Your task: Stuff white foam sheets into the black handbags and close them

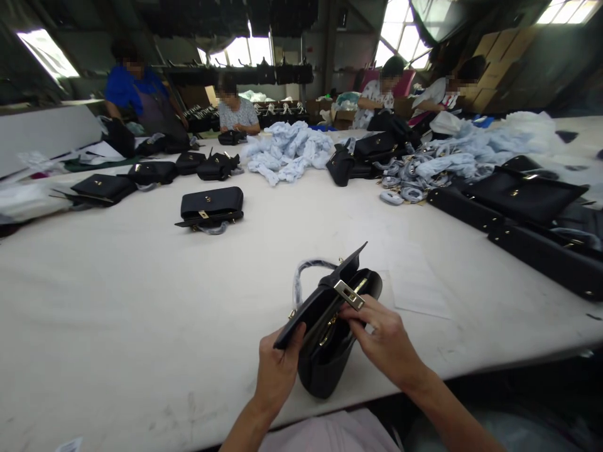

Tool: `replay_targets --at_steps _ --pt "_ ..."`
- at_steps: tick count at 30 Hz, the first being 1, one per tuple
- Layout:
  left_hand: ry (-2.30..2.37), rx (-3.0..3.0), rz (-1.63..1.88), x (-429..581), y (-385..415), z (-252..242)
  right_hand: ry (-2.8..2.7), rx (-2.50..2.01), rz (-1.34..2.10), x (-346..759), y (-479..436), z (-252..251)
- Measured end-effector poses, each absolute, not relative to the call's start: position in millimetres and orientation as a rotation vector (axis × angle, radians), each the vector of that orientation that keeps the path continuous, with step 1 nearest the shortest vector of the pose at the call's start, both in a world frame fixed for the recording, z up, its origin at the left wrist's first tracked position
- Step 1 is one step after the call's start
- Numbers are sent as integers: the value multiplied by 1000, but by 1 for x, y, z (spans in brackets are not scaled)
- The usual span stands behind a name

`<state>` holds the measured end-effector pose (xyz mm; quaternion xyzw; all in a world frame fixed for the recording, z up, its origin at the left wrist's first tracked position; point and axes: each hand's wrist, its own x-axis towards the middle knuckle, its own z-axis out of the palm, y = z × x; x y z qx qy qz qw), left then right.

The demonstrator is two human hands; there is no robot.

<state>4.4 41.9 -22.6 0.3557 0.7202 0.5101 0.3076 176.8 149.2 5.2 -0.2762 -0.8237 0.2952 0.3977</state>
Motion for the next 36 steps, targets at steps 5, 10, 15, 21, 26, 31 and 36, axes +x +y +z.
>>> replay_targets --at_steps 5,10,15,21,26,31,36 --pt "1860 1091 1357 3 41 -26 -2087 -894 568 201 210 6" --pt "1836 1334 1308 -24 44 -17 -2090 -1040 493 218 239 15" --pt "1822 1262 1173 -47 54 -9 -2222 -750 269 203 204 13" --pt "1815 881 1266 -44 57 -11 -2385 -357 300 168 155 -18" --pt "1901 909 1256 -50 54 -16 -2380 -535 334 156 157 -24" --pt "1943 1038 1277 -49 48 -13 -2443 -825 219 151 163 -20" --pt "2033 889 1249 -42 45 -15 -2343 -831 249 153 163 -25"
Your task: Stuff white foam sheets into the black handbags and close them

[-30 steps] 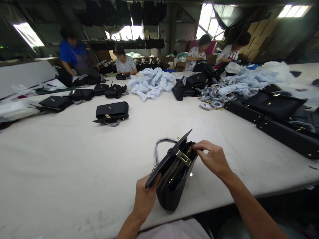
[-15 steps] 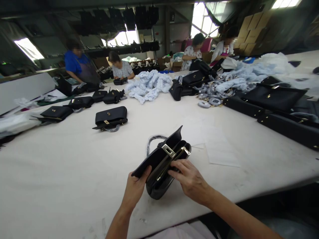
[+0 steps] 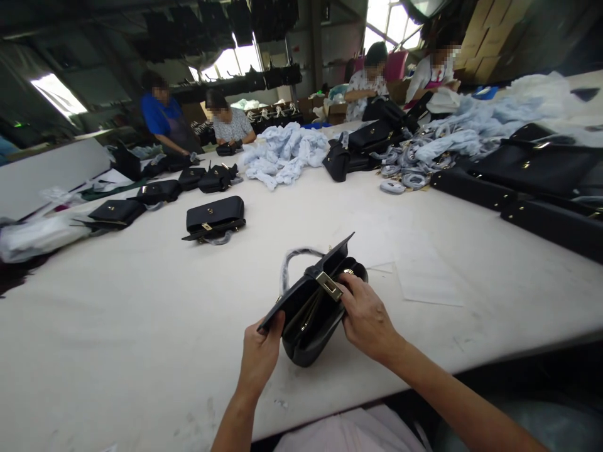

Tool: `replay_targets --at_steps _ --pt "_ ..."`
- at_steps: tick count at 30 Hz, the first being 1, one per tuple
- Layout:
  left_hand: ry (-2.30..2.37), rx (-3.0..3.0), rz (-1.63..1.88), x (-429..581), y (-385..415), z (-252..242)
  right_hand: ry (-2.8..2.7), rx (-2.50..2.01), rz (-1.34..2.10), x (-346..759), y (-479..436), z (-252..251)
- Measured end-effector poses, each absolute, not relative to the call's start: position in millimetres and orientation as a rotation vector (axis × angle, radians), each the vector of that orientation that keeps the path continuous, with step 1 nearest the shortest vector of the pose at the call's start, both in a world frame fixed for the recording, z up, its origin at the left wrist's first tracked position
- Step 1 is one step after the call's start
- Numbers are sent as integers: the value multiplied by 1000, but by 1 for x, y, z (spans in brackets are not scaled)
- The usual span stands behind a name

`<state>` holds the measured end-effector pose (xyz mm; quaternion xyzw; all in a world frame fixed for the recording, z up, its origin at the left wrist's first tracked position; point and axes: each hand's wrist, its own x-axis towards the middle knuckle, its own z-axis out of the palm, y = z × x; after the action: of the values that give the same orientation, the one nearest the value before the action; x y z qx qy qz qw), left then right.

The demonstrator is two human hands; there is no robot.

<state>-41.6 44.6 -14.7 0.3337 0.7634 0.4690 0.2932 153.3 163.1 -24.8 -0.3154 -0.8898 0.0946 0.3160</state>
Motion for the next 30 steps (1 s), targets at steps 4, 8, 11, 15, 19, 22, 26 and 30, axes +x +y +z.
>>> replay_targets --at_steps 4,8,11,15,19,22,26,30 --pt "2101 653 1291 -41 55 -22 -2322 -812 300 157 164 -24" --pt "2142 676 1185 -54 70 -24 -2350 -805 271 159 164 -23" --pt "2466 907 673 -63 68 -8 -2455 -797 236 157 165 -22" --pt "2649 1213 225 -49 46 34 -2583 -747 180 149 168 -19" --pt "2196 1554 757 -12 44 58 -2603 -721 177 143 170 -14" --pt "2027 1876 1048 0 72 43 -2586 -688 199 147 169 -13" --pt "2098 2014 814 -7 114 12 -2608 -652 280 166 159 -17" --pt "2116 1889 599 -7 127 8 -2500 -706 368 197 132 -22"
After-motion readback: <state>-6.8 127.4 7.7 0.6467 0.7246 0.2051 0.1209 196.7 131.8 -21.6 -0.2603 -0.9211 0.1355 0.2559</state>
